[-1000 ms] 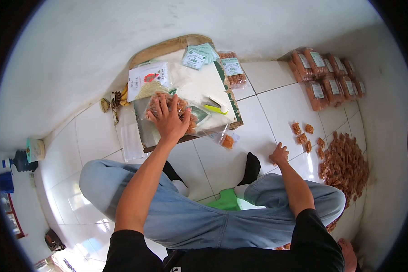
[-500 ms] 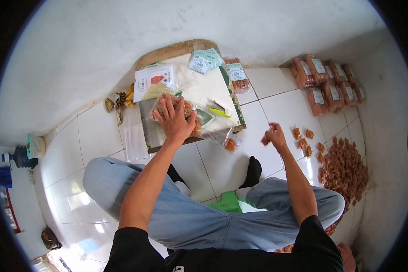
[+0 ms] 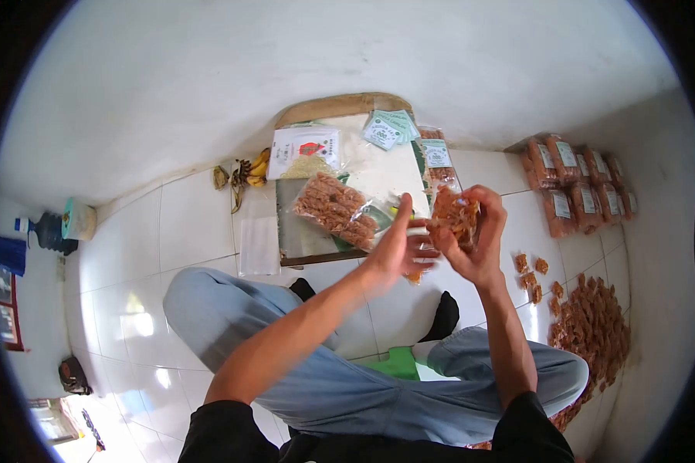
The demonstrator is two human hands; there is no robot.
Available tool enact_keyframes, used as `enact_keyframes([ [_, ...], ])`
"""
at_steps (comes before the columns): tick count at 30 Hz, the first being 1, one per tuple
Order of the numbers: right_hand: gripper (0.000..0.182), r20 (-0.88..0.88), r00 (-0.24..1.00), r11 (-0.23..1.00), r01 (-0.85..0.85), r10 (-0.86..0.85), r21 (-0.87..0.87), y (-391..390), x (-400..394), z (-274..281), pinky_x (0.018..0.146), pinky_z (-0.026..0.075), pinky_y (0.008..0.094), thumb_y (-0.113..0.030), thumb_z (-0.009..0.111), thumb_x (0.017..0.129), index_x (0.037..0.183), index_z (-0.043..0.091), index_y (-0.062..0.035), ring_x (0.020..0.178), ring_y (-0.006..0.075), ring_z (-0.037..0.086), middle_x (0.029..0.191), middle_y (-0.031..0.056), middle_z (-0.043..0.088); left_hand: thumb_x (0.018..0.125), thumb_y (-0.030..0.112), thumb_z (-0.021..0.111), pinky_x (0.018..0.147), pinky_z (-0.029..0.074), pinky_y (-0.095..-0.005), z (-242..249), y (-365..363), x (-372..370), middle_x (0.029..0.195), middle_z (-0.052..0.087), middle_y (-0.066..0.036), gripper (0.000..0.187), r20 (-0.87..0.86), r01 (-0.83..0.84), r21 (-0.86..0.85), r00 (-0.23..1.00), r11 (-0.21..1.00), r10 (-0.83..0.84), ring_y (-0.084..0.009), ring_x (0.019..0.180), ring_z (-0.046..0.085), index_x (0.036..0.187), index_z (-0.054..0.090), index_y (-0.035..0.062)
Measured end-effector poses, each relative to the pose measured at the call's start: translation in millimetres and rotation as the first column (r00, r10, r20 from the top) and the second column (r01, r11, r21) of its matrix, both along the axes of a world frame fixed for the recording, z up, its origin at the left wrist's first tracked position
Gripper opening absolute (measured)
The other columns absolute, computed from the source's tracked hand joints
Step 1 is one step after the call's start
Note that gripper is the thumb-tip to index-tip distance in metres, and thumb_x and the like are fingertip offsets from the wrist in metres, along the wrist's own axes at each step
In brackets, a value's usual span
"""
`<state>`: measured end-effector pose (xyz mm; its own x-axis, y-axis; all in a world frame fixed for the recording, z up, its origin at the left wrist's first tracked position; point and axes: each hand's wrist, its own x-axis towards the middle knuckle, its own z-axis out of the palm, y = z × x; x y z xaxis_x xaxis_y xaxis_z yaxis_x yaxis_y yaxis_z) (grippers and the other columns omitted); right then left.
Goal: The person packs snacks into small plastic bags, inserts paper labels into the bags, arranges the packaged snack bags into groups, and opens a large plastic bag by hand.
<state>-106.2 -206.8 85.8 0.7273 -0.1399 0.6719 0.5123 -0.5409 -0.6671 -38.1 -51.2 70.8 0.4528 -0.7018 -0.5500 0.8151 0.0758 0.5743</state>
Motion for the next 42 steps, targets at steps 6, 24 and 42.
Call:
enact_keyframes([
  [6,0.072,-0.131,0.991,0.972,-0.060,0.031,-0.227,27,-4,10,0.090,0.049,0.0397,-0.005,0.081,0.070,0.133,0.046,-0.0068,0.115,0.0344,0.049,0.124,0.0184,0.046,0.095,0.063,0.047,0.075,0.054,-0.0321,19,2,-13,0.098,0.062,-0.003,0.053,0.039,-0.180,-0.268,0.980,0.947,0.197,-0.0139,0.087,0.063,0.116,0.054,0.0152],
  [24,0.042,-0.522,0.848,0.993,0.117,-0.089,0.021,54,-10,22,0.089,0.055,0.0346,0.003,0.063,0.086,0.128,0.055,0.0018,0.104,0.0260,0.067,0.116,0.0167,0.064,0.091,0.052,0.064,0.066,0.050,-0.0254,13,6,-10,0.093,0.060,-0.004,0.062,0.451,-0.393,-0.014,0.818,0.920,0.356,-0.0092,0.080,0.059,0.118,0.048,-0.0005],
  [42,0.049,-0.583,0.799,0.980,0.043,-0.150,-0.193,29,-57,-1,0.078,0.054,0.0383,-0.007,0.075,0.075,0.119,0.053,-0.0031,0.095,0.0312,0.063,0.105,0.0151,0.063,0.098,0.030,0.060,0.056,0.046,-0.0278,-25,-30,-57,0.085,0.061,-0.006,0.028,-0.052,-0.437,-0.053,0.899,0.898,0.434,-0.0135,0.069,0.060,0.106,0.047,0.0066],
])
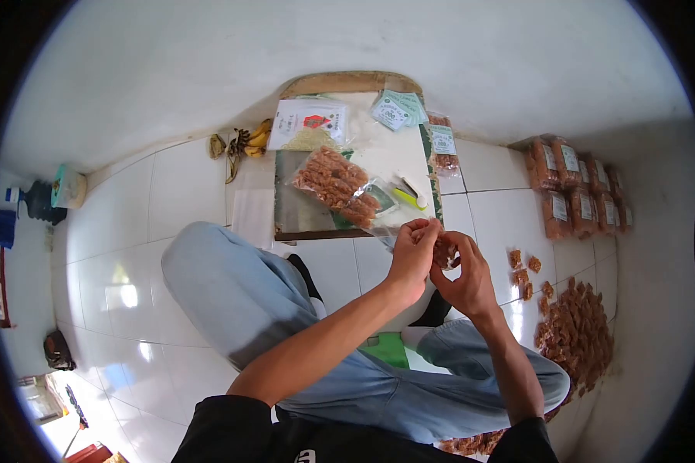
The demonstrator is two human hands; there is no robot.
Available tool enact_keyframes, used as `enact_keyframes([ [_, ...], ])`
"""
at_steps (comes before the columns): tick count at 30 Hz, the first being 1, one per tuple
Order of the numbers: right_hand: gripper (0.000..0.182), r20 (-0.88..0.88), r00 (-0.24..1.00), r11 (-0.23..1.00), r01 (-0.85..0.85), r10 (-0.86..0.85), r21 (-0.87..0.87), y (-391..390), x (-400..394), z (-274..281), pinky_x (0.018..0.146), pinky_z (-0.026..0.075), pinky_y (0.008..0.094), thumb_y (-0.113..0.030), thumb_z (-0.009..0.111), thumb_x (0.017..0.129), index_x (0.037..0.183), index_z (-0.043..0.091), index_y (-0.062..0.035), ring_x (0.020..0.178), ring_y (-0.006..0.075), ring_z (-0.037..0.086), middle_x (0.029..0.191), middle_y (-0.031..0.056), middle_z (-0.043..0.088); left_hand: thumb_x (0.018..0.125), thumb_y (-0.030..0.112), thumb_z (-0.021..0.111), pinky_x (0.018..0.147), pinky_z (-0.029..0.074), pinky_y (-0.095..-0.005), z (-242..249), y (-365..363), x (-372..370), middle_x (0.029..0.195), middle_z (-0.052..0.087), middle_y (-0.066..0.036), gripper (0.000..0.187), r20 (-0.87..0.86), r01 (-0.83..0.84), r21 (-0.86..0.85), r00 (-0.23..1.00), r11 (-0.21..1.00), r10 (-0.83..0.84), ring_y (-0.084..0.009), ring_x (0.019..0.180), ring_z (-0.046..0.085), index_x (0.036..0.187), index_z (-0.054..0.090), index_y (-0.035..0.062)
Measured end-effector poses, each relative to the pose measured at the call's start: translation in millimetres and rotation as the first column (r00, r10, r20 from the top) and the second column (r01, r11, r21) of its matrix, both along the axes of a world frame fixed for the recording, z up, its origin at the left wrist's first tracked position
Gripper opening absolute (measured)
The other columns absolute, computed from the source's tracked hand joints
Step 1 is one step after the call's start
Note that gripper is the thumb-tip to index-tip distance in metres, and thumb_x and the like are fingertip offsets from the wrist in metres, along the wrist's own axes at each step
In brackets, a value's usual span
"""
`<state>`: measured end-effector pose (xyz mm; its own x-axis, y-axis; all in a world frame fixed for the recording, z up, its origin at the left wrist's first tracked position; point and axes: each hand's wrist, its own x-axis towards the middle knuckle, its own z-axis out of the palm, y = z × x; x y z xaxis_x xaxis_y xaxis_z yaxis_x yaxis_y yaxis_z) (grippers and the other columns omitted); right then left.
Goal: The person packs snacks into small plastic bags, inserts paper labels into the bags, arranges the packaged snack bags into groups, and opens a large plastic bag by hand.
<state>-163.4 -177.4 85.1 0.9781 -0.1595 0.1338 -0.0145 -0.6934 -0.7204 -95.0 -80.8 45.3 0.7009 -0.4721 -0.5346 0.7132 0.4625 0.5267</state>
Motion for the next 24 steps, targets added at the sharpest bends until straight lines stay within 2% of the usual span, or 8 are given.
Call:
enact_keyframes([
  [8,0.049,0.047,0.997,0.989,0.073,-0.067,-0.129,6,-23,-21,0.079,0.052,0.0403,-0.011,0.078,0.071,0.113,0.055,-0.0031,0.093,0.0324,0.063,0.102,0.0138,0.064,0.097,0.028,0.064,0.057,0.048,-0.0226,-3,8,-25,0.088,0.052,-0.003,0.033,0.125,0.116,0.173,0.982,0.978,-0.139,-0.0070,0.070,0.053,0.103,0.042,0.0043],
  [13,0.051,0.075,0.989,0.981,0.134,-0.125,-0.140,8,-36,-40,0.078,0.053,0.0402,-0.014,0.079,0.070,0.113,0.054,-0.0042,0.093,0.0321,0.063,0.099,0.0130,0.065,0.095,0.032,0.066,0.073,0.052,-0.0241,-19,12,-35,0.099,0.055,-0.009,0.045,0.141,0.174,0.204,0.969,0.963,-0.204,-0.0102,0.089,0.058,0.114,0.042,-0.0006],
  [15,0.050,-0.039,0.975,0.968,0.222,-0.219,0.114,3,-39,-49,0.078,0.053,0.0397,-0.014,0.078,0.070,0.113,0.054,-0.0039,0.090,0.0318,0.065,0.098,0.0146,0.065,0.094,0.034,0.066,0.076,0.052,-0.0287,-20,18,-31,0.108,0.056,-0.011,0.050,0.173,0.229,0.291,0.942,0.929,-0.286,-0.0136,0.094,0.059,0.122,0.040,0.0010],
  [17,0.050,-0.062,0.967,0.956,0.252,-0.245,0.149,-11,-39,-60,0.079,0.053,0.0391,-0.013,0.077,0.070,0.114,0.054,-0.0034,0.091,0.0318,0.066,0.099,0.0157,0.065,0.093,0.036,0.067,0.078,0.052,-0.0333,-18,32,-19,0.118,0.057,-0.012,0.057,0.202,0.268,0.378,0.910,0.886,-0.361,-0.0170,0.098,0.060,0.129,0.039,0.0025],
  [19,0.050,-0.090,0.960,0.944,0.277,-0.264,0.181,-26,-38,-72,0.080,0.054,0.0386,-0.013,0.075,0.071,0.114,0.053,-0.0029,0.092,0.0319,0.066,0.099,0.0168,0.066,0.089,0.036,0.070,0.092,0.049,-0.0407,-7,58,4,0.131,0.054,-0.018,0.067,0.413,0.322,0.740,0.476,0.590,-0.777,-0.0266,0.115,0.057,0.137,0.038,0.0034],
  [21,0.053,-0.204,0.929,0.923,0.344,-0.308,0.173,-38,-37,-88,0.084,0.053,0.0380,-0.013,0.075,0.072,0.119,0.052,-0.0018,0.096,0.0311,0.067,0.103,0.0184,0.067,0.083,0.037,0.074,0.101,0.044,-0.0448,29,76,43,0.137,0.050,-0.023,0.072,0.113,0.176,0.976,0.103,0.130,-0.988,-0.0364,0.125,0.052,0.139,0.041,0.0047],
  [23,0.058,-0.245,0.925,0.906,0.348,-0.291,0.241,-42,-33,-113,0.087,0.053,0.0375,-0.016,0.075,0.073,0.125,0.052,-0.0005,0.101,0.0305,0.067,0.108,0.0193,0.067,0.077,0.041,0.077,0.109,0.035,-0.0520,21,87,79,0.146,0.039,-0.024,0.080,-0.095,-0.140,0.987,-0.081,-0.083,-0.992,-0.0413,0.136,0.039,0.139,0.043,0.0045],
  [24,0.059,-0.284,0.928,0.913,0.317,-0.242,0.257,-40,-29,-120,0.088,0.053,0.0371,-0.017,0.075,0.073,0.126,0.053,0.0002,0.102,0.0300,0.067,0.109,0.0197,0.067,0.077,0.041,0.077,0.109,0.035,-0.0520,14,93,90,0.146,0.039,-0.024,0.080,-0.099,-0.147,0.985,-0.086,-0.086,-0.991,-0.0413,0.136,0.039,0.139,0.043,0.0045],
])
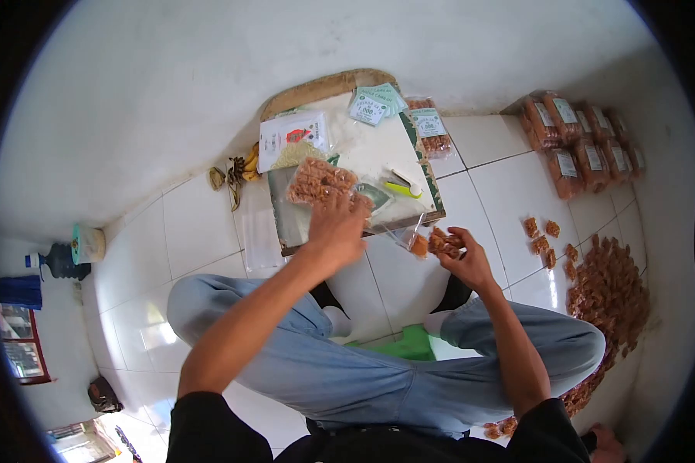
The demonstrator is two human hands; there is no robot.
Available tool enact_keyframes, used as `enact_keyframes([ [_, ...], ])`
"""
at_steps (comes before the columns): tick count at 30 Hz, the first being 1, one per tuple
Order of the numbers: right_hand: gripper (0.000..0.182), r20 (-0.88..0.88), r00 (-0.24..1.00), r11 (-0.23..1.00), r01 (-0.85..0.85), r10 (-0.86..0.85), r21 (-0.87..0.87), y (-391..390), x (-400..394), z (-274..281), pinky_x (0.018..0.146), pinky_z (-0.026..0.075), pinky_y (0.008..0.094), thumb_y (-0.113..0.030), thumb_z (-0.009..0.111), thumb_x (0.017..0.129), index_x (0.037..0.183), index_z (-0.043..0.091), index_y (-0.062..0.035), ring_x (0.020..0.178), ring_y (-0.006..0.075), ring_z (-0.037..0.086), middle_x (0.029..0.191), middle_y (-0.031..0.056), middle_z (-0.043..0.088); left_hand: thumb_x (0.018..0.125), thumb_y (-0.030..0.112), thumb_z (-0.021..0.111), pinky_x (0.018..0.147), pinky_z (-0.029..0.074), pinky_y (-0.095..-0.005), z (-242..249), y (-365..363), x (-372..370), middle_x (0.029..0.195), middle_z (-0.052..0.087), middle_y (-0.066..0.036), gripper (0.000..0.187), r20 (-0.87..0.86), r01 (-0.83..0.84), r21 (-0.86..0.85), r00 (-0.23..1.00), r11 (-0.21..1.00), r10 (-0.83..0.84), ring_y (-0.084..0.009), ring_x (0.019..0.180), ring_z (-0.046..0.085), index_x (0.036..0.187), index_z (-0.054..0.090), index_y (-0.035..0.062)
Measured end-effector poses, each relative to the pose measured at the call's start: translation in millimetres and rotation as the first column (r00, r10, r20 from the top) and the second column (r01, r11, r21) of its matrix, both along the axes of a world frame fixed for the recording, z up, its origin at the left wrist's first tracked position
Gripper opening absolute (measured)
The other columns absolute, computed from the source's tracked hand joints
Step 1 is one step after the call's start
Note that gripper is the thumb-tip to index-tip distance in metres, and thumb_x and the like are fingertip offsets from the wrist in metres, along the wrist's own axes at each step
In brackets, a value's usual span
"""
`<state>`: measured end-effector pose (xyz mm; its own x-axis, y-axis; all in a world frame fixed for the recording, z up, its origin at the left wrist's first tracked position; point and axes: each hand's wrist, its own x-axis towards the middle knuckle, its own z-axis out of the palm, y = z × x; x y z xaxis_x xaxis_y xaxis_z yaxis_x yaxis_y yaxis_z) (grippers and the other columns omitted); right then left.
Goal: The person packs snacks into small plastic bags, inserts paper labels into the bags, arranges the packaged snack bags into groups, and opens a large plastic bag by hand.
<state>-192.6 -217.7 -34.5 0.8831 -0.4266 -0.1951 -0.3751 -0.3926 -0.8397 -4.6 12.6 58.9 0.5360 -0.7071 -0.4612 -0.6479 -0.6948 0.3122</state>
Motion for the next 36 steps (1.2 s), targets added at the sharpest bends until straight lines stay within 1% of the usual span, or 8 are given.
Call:
enact_keyframes([
  [2,0.060,-0.047,0.997,0.998,-0.061,0.062,0.032,7,13,-7,0.088,0.052,0.0356,-0.022,0.076,0.076,0.127,0.056,0.0017,0.104,0.0278,0.066,0.111,0.0192,0.068,0.071,0.046,0.081,0.114,0.024,-0.0571,-17,8,21,0.153,0.028,-0.022,0.090,0.446,0.174,0.032,0.879,0.984,-0.170,-0.0394,0.144,0.025,0.141,0.041,0.0054],
  [5,0.062,0.064,0.998,0.986,-0.026,0.015,0.163,19,33,-21,0.086,0.052,0.0344,-0.027,0.076,0.077,0.128,0.056,0.0016,0.103,0.0231,0.066,0.108,0.0172,0.069,0.066,0.060,0.079,0.116,0.014,-0.0615,-48,13,42,0.158,0.016,-0.019,0.102,0.393,0.258,0.044,0.884,0.965,-0.255,-0.0372,0.148,0.009,0.144,0.037,0.0082],
  [10,0.060,-0.031,0.999,0.954,-0.004,0.014,0.300,26,61,-38,0.091,0.050,0.0309,-0.018,0.079,0.081,0.132,0.054,0.0021,0.104,0.0181,0.063,0.112,0.0120,0.066,0.062,0.072,0.075,0.116,0.009,-0.0625,-91,12,47,0.158,0.016,-0.021,0.110,0.434,0.284,-0.163,0.881,0.945,-0.190,-0.0369,0.149,0.008,0.142,0.038,0.0069],
  [16,0.061,-0.023,1.000,0.906,0.011,-0.002,0.423,47,86,-12,0.075,0.056,0.0301,-0.023,0.079,0.082,0.130,0.053,0.0050,0.086,0.0162,0.066,0.099,0.0147,0.069,0.060,0.076,0.073,0.116,0.008,-0.0632,-103,6,42,0.157,0.019,-0.021,0.109,0.444,0.236,-0.231,0.889,0.944,-0.114,-0.0369,0.148,0.009,0.135,0.043,0.0038],
  [19,0.061,-0.077,0.997,0.961,0.006,0.016,0.276,53,94,-8,0.076,0.056,0.0347,-0.024,0.079,0.081,0.130,0.055,0.0025,0.085,0.0225,0.069,0.099,0.0166,0.070,0.059,0.074,0.075,0.116,0.009,-0.0628,-103,5,41,0.155,0.021,-0.020,0.103,0.447,0.228,-0.273,0.890,0.935,-0.087,-0.0363,0.148,0.011,0.130,0.046,0.0037],
  [21,0.057,0.340,0.940,0.988,0.026,0.028,-0.153,62,96,-26,0.078,0.055,0.0408,-0.026,0.078,0.081,0.128,0.057,-0.0018,0.087,0.0319,0.069,0.100,0.0196,0.070,0.059,0.072,0.077,0.116,0.009,-0.0625,-103,5,41,0.155,0.022,-0.020,0.100,0.447,0.217,-0.287,0.892,0.933,-0.070,-0.0359,0.148,0.012,0.127,0.048,0.0039],
  [33,0.044,0.188,0.975,0.949,0.169,-0.121,-0.267,76,103,-14,0.074,0.053,0.0451,-0.029,0.075,0.081,0.117,0.063,-0.0069,0.089,0.0369,0.066,0.101,0.0159,0.064,0.071,0.082,0.057,0.117,0.017,-0.0558,-103,-10,61,0.135,0.049,-0.024,0.092,0.423,0.278,-0.495,0.905,0.823,-0.051,-0.0375,0.139,0.033,0.108,0.056,-0.0025],
  [36,0.039,0.315,0.946,0.903,0.201,-0.077,-0.381,70,111,-31,0.073,0.054,0.0447,-0.027,0.075,0.081,0.111,0.064,-0.0056,0.088,0.0355,0.066,0.101,0.0156,0.064,0.076,0.078,0.056,0.116,0.021,-0.0547,-105,-12,62,0.125,0.055,-0.022,0.088,0.363,0.247,-0.406,0.927,0.880,-0.093,-0.0373,0.132,0.041,0.110,0.056,-0.0033],
])
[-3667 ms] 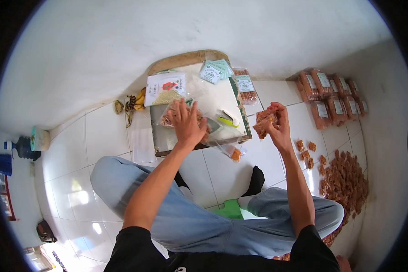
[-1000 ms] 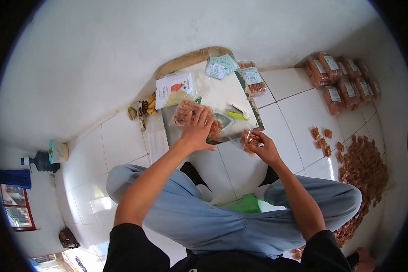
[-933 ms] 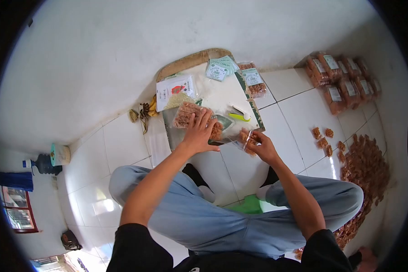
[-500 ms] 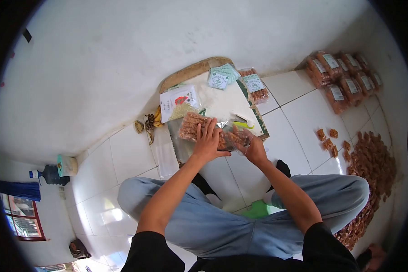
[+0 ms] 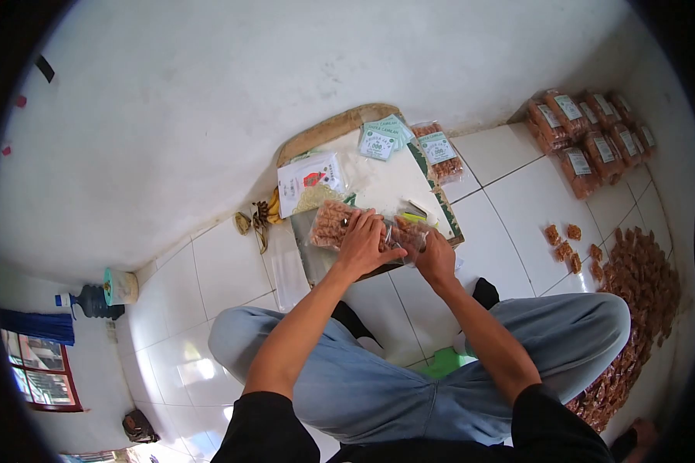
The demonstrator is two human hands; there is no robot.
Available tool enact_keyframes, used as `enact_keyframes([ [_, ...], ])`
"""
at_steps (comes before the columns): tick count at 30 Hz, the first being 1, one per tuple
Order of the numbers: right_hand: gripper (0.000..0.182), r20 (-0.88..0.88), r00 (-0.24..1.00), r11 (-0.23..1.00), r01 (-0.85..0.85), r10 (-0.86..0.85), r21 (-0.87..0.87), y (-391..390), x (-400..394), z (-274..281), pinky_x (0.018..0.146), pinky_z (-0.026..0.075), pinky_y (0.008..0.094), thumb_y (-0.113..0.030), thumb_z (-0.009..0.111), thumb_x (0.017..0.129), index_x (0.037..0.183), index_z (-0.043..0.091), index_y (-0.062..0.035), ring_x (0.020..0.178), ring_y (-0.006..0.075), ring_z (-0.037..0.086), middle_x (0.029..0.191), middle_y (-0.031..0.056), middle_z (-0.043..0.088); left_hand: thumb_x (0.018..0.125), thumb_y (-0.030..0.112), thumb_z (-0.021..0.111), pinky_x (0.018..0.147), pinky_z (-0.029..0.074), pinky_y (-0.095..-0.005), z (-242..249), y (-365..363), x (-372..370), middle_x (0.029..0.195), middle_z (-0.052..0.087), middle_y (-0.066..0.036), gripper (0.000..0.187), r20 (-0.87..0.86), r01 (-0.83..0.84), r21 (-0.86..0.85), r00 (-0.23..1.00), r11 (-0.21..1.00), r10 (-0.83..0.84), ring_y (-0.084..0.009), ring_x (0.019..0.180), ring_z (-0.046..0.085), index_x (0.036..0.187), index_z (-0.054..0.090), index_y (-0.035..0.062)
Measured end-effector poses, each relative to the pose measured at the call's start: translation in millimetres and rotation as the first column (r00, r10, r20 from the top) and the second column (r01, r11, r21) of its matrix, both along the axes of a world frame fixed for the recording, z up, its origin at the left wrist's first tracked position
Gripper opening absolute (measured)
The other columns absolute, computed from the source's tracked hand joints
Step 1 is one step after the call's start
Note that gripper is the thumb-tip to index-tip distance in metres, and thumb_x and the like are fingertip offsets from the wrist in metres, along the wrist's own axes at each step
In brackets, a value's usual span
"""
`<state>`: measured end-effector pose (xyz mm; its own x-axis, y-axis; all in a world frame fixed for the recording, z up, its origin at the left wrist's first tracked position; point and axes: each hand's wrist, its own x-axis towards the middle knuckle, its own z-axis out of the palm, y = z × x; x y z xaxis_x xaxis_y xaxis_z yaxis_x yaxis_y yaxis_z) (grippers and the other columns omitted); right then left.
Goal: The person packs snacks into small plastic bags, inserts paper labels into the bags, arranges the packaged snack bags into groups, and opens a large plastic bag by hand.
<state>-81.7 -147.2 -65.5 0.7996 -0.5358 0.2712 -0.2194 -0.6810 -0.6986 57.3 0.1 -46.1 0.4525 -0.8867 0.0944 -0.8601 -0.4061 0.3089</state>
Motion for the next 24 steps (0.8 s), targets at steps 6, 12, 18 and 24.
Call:
enact_keyframes([
  [6,0.049,-0.008,1.000,0.989,-0.010,0.011,0.150,0,13,-7,0.069,0.053,0.0436,-0.019,0.080,0.076,0.121,0.061,-0.0091,0.079,0.0357,0.067,0.101,0.0152,0.066,0.075,0.078,0.058,0.112,0.023,-0.0510,10,-6,-4,0.125,0.057,-0.019,0.097,0.147,0.024,-0.095,0.989,0.995,-0.010,-0.0329,0.126,0.047,0.133,0.047,0.0011],
  [12,0.044,-0.032,0.997,0.985,-0.066,0.071,0.158,-6,15,-7,0.071,0.054,0.0420,-0.015,0.075,0.081,0.122,0.061,-0.0091,0.084,0.0362,0.068,0.097,0.0155,0.070,0.074,0.078,0.058,0.110,0.024,-0.0496,13,-10,1,0.132,0.055,-0.013,0.100,0.105,0.053,-0.041,0.993,0.998,-0.048,-0.0272,0.123,0.049,0.138,0.043,0.0032],
  [18,0.041,0.172,0.978,0.968,-0.150,0.117,0.199,-5,19,-3,0.070,0.054,0.0422,-0.014,0.074,0.082,0.121,0.061,-0.0089,0.083,0.0367,0.068,0.096,0.0165,0.070,0.070,0.078,0.062,0.107,0.033,-0.0464,14,-20,10,0.132,0.054,-0.013,0.100,0.049,0.137,-0.026,0.990,0.990,-0.135,-0.0302,0.123,0.049,0.134,0.047,0.0028],
  [24,0.025,0.038,0.993,0.984,-0.120,0.116,0.129,-4,22,-17,0.065,0.051,0.0431,-0.011,0.067,0.086,0.110,0.062,-0.0037,0.077,0.0368,0.067,0.090,0.0197,0.068,0.070,0.070,0.069,0.106,0.038,-0.0469,16,-30,10,0.133,0.052,-0.016,0.096,-0.012,0.203,-0.005,0.979,0.979,-0.203,-0.0366,0.126,0.046,0.134,0.047,0.0021],
])
